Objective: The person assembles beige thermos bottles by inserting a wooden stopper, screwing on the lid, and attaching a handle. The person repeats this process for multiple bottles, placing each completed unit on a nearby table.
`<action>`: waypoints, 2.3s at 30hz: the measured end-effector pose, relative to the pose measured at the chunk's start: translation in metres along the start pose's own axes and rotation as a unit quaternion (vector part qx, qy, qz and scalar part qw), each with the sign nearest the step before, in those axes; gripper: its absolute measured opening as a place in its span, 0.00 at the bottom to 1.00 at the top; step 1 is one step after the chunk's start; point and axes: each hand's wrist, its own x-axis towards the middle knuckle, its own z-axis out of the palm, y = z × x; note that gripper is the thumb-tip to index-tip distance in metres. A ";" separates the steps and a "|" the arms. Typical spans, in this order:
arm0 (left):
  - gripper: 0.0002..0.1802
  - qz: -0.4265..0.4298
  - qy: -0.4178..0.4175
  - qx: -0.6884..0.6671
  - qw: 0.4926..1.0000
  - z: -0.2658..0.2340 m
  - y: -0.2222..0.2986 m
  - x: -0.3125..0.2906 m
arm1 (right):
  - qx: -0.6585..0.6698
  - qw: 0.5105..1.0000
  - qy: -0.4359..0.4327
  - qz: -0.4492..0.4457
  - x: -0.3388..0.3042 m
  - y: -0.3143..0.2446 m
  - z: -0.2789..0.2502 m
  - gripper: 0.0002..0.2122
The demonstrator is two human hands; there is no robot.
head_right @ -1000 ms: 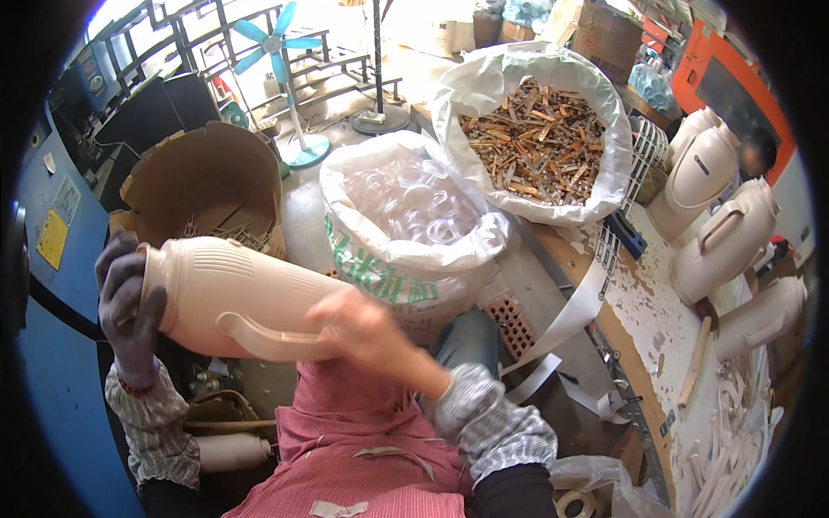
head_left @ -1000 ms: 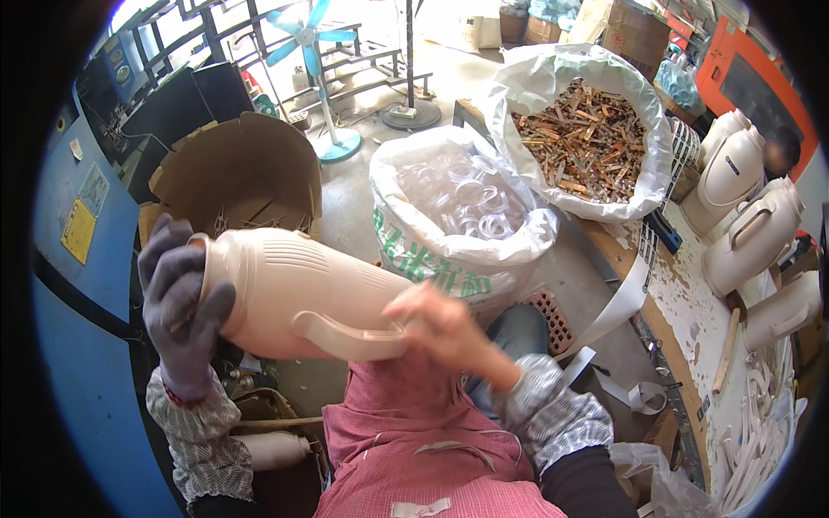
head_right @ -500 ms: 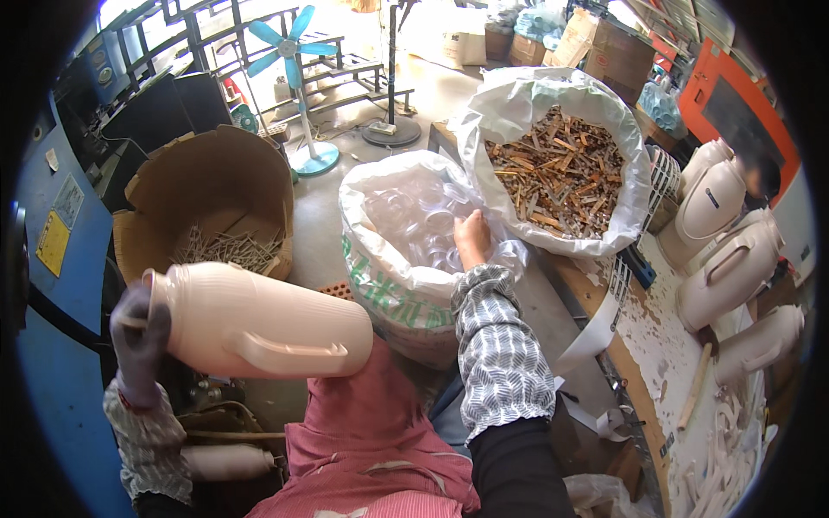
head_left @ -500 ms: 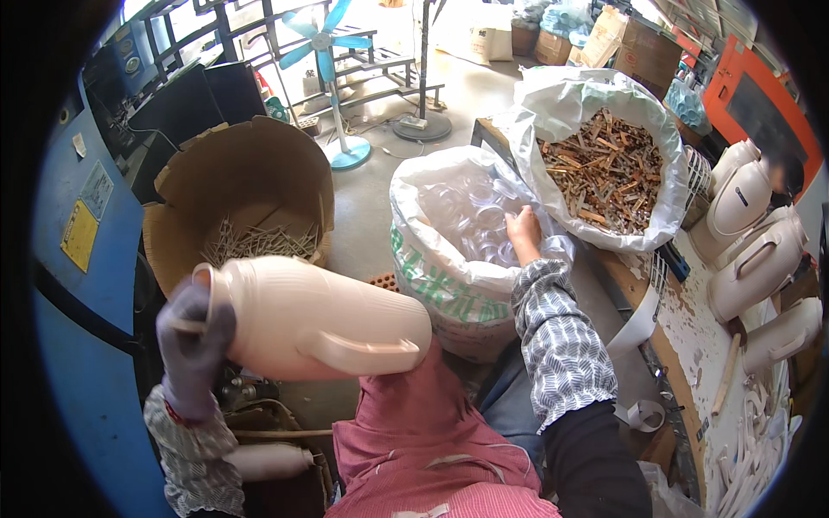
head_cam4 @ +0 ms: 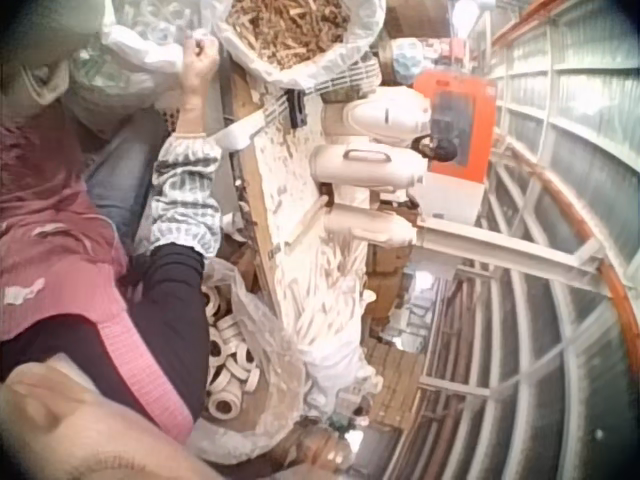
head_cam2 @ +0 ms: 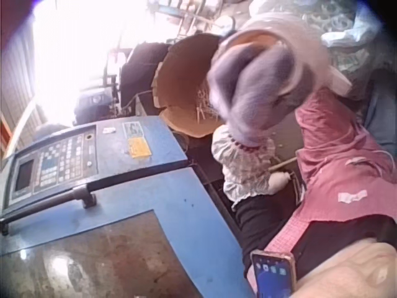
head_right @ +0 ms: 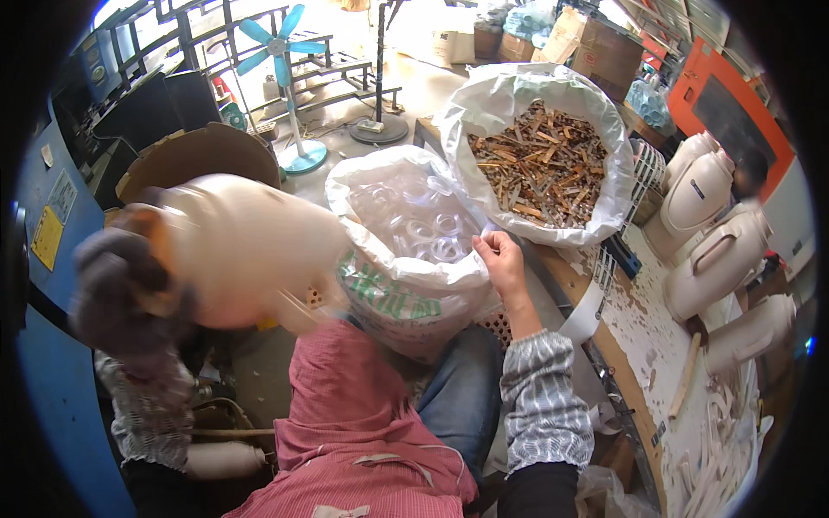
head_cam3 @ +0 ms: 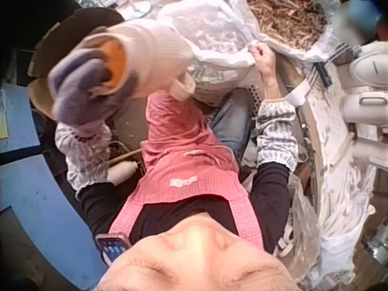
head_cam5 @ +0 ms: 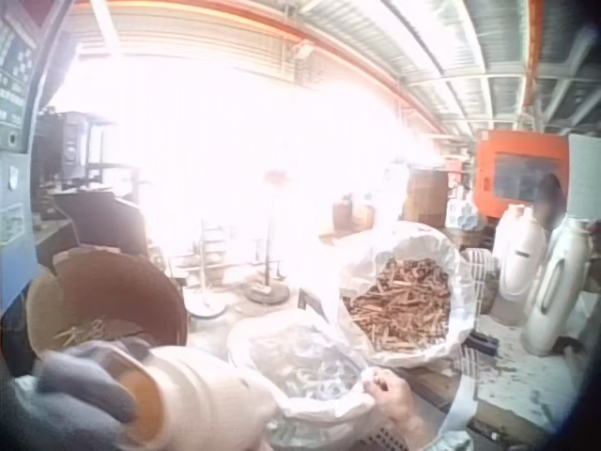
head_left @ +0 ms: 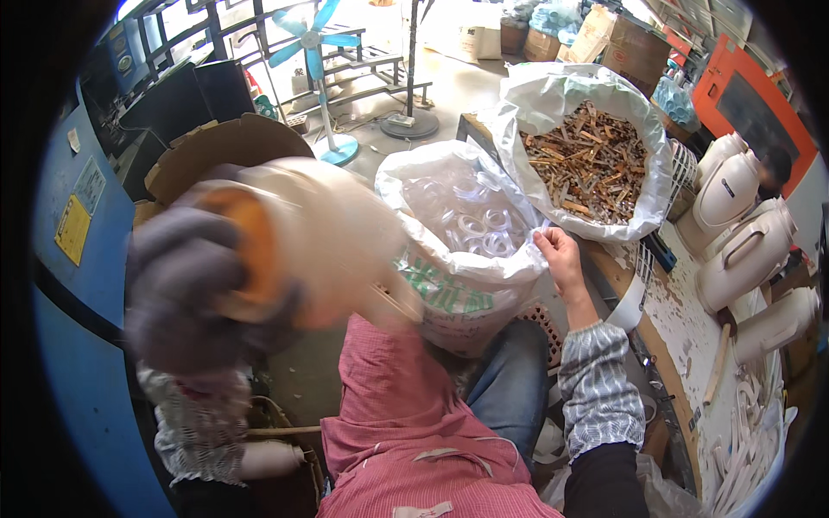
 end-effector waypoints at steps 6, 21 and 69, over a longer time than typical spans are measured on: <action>0.37 -0.001 0.024 -0.101 0.995 0.155 0.078 0.019 | 0.013 0.987 -0.018 -0.160 -0.082 -0.130 -0.034 0.14; 0.54 -0.079 -0.105 -0.276 0.952 0.206 0.089 0.032 | -0.323 0.880 -0.221 -0.267 -0.131 -0.199 -0.016 0.10; 0.26 -0.404 -0.463 -0.419 0.669 0.201 0.029 -0.116 | -0.185 0.975 -0.117 -0.024 0.011 -0.085 -0.005 0.04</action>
